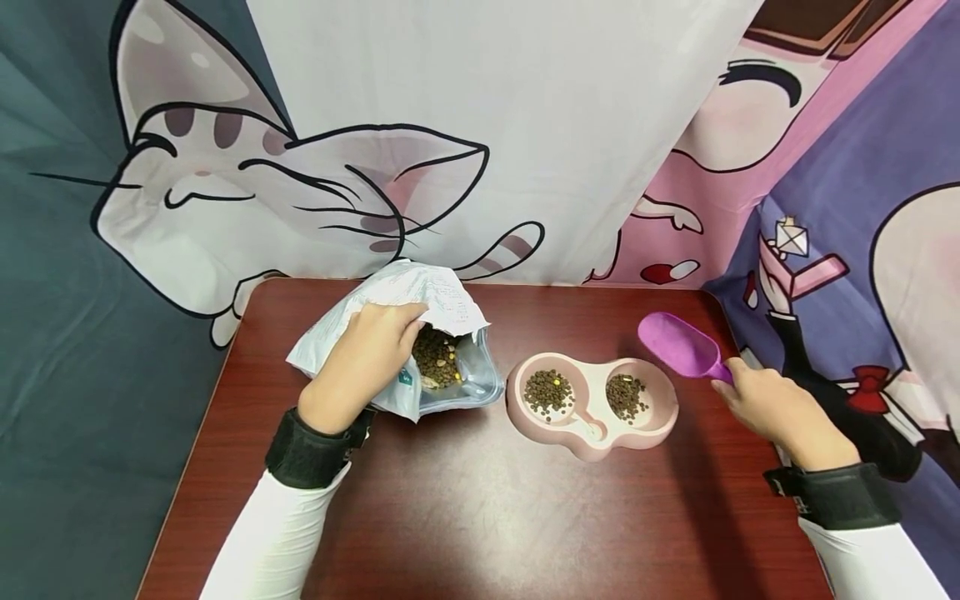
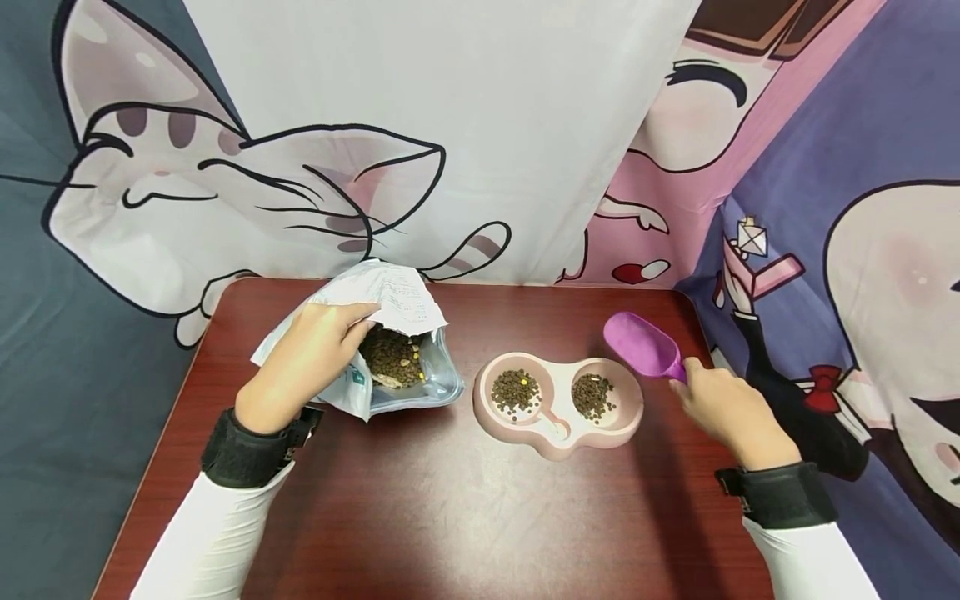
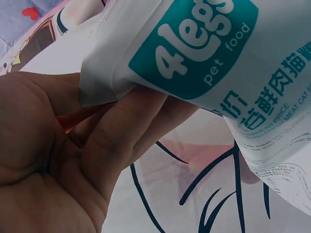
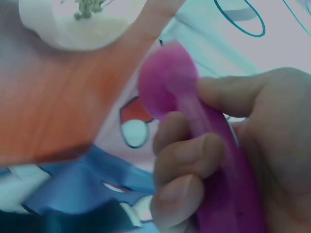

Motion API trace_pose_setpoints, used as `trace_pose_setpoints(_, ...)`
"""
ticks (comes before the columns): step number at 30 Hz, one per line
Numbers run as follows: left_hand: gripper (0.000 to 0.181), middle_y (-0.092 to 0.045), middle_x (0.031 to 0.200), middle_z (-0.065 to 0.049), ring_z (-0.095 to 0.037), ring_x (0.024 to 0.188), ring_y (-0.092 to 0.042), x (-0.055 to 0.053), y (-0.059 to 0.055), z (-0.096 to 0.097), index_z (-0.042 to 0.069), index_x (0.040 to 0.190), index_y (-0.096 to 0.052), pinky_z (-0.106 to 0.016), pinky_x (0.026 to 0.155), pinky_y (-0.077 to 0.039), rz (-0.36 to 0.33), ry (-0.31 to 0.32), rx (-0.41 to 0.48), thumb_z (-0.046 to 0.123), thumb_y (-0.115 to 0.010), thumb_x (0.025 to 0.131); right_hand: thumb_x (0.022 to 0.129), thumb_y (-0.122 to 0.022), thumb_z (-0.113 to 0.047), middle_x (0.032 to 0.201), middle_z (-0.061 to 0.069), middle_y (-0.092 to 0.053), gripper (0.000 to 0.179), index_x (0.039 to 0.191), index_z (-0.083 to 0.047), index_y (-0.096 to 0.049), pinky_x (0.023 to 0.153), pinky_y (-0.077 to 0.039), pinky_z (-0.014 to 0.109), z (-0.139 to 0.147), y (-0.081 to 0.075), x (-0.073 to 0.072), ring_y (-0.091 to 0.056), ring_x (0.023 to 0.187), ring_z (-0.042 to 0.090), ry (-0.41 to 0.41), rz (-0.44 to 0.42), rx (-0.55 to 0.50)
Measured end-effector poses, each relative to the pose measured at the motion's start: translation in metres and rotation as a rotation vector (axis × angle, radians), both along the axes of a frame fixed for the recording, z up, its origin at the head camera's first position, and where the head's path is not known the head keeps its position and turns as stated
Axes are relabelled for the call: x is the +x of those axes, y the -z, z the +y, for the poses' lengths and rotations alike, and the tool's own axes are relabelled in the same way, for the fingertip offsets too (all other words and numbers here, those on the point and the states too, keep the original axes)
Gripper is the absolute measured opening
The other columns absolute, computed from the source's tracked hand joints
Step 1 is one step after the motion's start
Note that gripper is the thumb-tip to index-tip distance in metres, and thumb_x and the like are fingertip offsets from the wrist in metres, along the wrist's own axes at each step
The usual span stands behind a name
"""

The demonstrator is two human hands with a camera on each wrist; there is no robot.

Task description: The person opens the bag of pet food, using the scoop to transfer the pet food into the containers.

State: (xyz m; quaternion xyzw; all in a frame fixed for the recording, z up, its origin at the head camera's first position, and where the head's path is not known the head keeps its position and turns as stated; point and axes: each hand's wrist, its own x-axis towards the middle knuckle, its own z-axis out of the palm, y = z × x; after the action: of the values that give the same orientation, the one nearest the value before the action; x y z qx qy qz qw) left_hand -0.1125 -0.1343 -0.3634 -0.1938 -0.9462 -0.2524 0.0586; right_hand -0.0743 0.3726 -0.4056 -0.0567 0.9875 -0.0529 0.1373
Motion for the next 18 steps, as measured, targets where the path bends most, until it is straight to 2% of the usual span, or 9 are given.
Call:
trace_pose_setpoints(3,0.027,-0.072,0.110,-0.021,-0.034,0.097,-0.068,0.001,0.000,-0.001,-0.001,0.118,-0.069,-0.053,0.084,-0.054,0.004,-0.005,0.004,0.008,-0.058,0.095,0.096,-0.056,-0.024,0.066,0.012,-0.051,0.029,0.101,0.003,-0.048,0.049,-0.042,0.046,0.005,0.017,0.000,-0.051,0.058,0.031,0.043,0.046,-0.060)
trace_pose_setpoints(4,0.027,-0.072,0.110,-0.021,-0.033,0.096,-0.068,0.001,0.000,-0.001,-0.001,0.118,-0.069,-0.054,0.084,-0.054,0.007,-0.004,0.006,0.009,-0.058,0.094,0.096,-0.056,-0.024,0.067,0.014,-0.051,0.029,0.100,0.004,-0.048,0.049,-0.042,0.047,0.007,0.023,0.002,-0.052,0.058,0.032,0.054,0.077,-0.081)
trace_pose_setpoints(7,0.027,-0.072,0.109,-0.020,-0.033,0.095,-0.068,0.001,0.000,-0.001,0.000,0.117,-0.069,-0.054,0.082,-0.054,0.010,-0.002,0.010,0.009,-0.059,0.094,0.098,-0.055,-0.023,0.066,0.021,-0.055,0.032,0.100,0.008,-0.047,0.050,-0.043,0.054,0.011,0.042,0.006,-0.055,0.058,0.040,0.109,0.161,-0.132)
trace_pose_setpoints(10,0.027,-0.072,0.109,-0.020,-0.033,0.095,-0.068,0.001,0.000,-0.001,0.000,0.117,-0.069,-0.054,0.082,-0.054,0.012,-0.002,0.010,0.009,-0.058,0.095,0.099,-0.052,-0.024,0.073,0.034,-0.059,0.035,0.105,0.011,-0.046,0.053,-0.042,0.063,0.013,0.060,0.013,-0.058,0.065,0.053,0.182,0.229,-0.178)
trace_pose_setpoints(14,0.027,-0.072,0.109,-0.020,-0.033,0.095,-0.068,0.001,0.000,-0.001,0.000,0.117,-0.069,-0.054,0.082,-0.054,0.014,-0.003,0.010,0.009,-0.058,0.095,0.101,-0.047,-0.026,0.090,0.046,-0.059,0.041,0.111,0.013,-0.044,0.062,-0.043,0.069,0.012,0.080,0.021,-0.056,0.081,0.063,0.286,0.249,-0.241)
trace_pose_setpoints(16,0.027,-0.072,0.110,-0.020,-0.033,0.095,-0.068,0.001,0.000,-0.001,0.000,0.117,-0.069,-0.054,0.082,-0.054,0.014,-0.003,0.009,0.009,-0.058,0.095,0.103,-0.043,-0.028,0.094,0.045,-0.059,0.044,0.114,0.014,-0.044,0.066,-0.043,0.069,0.011,0.089,0.025,-0.055,0.088,0.064,0.328,0.243,-0.277)
trace_pose_setpoints(18,0.027,-0.072,0.110,-0.020,-0.033,0.096,-0.068,0.001,0.000,-0.001,0.000,0.117,-0.069,-0.054,0.083,-0.054,0.010,-0.003,0.008,0.009,-0.058,0.095,0.103,-0.040,-0.032,0.089,0.039,-0.062,0.047,0.116,0.013,-0.044,0.063,-0.046,0.063,0.010,0.097,0.029,-0.059,0.082,0.058,0.381,0.228,-0.322)
